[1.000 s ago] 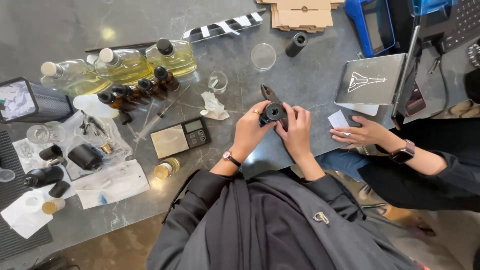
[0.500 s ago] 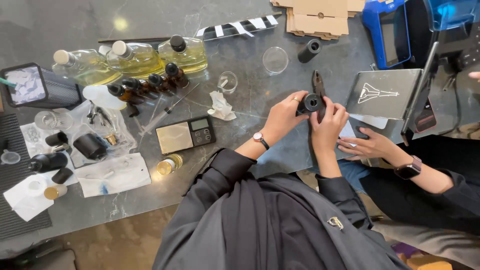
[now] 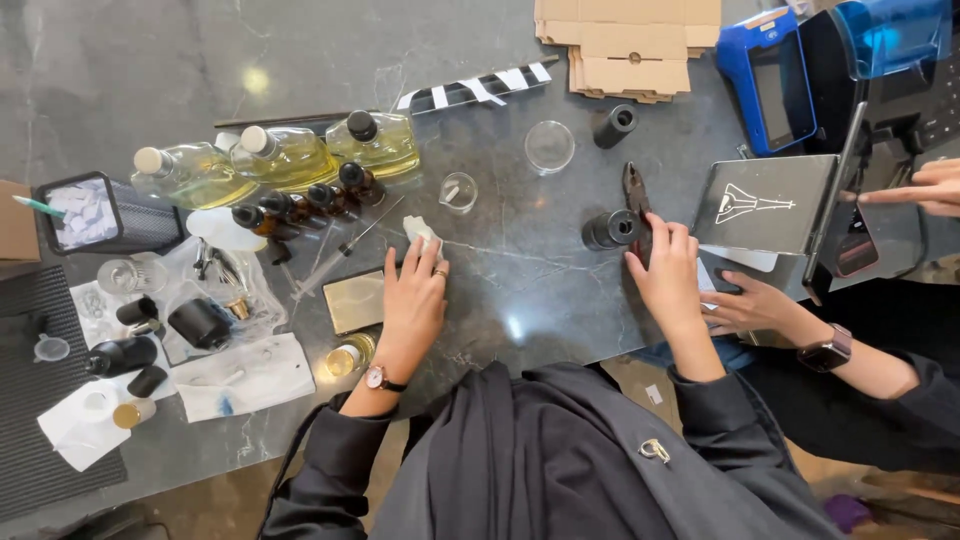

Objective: The person pours a yellow liquid from a small glass beaker into a clear glass bottle, then secures a black cap onto the bottle. They fold a cardboard box and place the filled bottle inside, closing the box.

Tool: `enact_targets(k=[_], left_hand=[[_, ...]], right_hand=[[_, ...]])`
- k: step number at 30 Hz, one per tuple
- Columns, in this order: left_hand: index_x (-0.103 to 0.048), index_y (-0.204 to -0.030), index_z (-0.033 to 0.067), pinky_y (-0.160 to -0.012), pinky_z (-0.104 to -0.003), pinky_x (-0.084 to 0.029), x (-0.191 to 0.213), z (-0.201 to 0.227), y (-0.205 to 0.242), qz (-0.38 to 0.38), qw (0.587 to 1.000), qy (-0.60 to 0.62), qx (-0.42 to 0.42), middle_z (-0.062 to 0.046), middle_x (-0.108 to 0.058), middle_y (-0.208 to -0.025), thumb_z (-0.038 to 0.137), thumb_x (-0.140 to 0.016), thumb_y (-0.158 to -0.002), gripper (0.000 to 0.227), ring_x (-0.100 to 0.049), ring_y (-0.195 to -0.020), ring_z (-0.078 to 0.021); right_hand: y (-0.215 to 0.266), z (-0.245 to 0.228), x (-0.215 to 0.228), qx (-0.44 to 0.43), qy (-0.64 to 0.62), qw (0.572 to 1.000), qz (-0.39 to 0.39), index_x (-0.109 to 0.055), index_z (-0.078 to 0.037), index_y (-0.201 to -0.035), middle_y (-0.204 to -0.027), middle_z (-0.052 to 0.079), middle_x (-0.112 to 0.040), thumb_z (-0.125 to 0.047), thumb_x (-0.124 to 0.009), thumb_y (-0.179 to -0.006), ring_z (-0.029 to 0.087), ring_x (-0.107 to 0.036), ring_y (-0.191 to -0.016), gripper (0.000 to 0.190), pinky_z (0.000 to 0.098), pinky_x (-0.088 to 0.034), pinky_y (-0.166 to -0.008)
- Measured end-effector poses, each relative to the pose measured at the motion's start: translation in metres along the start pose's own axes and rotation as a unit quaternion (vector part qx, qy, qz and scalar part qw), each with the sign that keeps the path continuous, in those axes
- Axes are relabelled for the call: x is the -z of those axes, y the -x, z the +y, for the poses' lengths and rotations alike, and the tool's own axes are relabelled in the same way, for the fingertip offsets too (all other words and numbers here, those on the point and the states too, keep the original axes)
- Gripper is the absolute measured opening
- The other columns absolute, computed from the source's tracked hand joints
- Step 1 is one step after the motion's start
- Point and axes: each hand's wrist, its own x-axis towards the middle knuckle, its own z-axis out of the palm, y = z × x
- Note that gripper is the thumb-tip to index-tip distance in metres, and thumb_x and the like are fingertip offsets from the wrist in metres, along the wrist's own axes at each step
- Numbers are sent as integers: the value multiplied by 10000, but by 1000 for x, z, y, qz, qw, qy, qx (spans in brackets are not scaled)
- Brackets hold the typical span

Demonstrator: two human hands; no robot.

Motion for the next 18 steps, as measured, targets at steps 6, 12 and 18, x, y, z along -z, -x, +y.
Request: enact_targets(k=[6, 12, 18], left_hand=[[-628, -1230, 168, -1193, -563, -310, -6, -12, 3, 3, 1000, -4, 3, -47, -475, -1506, 224, -875, -711, 578, -387, -1456, -284], [-647, -1265, 187, -1108, -533, -398, 73, -18, -15, 57, 987, 122, -84, -64, -502, -1502, 347, -831, -760, 561, -457, -1414, -333], [-657, -1180, 275, -828, -407, -550, 164, -32, -141, 159, 944, 284, -57, 60, -666, -1135, 312, -661, -978, 206, -714, -1025, -240]], right_hand=[[-26, 12, 28, -30, 0, 983, -181, -490, -153, -1536, -1339, 169, -544, -218, -785, -897, 428, -627, -1195, 707, 555, -544, -984], [-99, 34, 63, 49, 1, 988, -148, -656, -158, -1390, -1139, 127, -661, -113, -691, -969, 351, -725, -1046, 425, 469, -582, -909], [-231, 30, 70, 28, -23, 999, -25, -715, -166, -1314, -995, 89, -678, -179, -668, -1046, 328, -709, -983, 273, 474, -567, -853]])
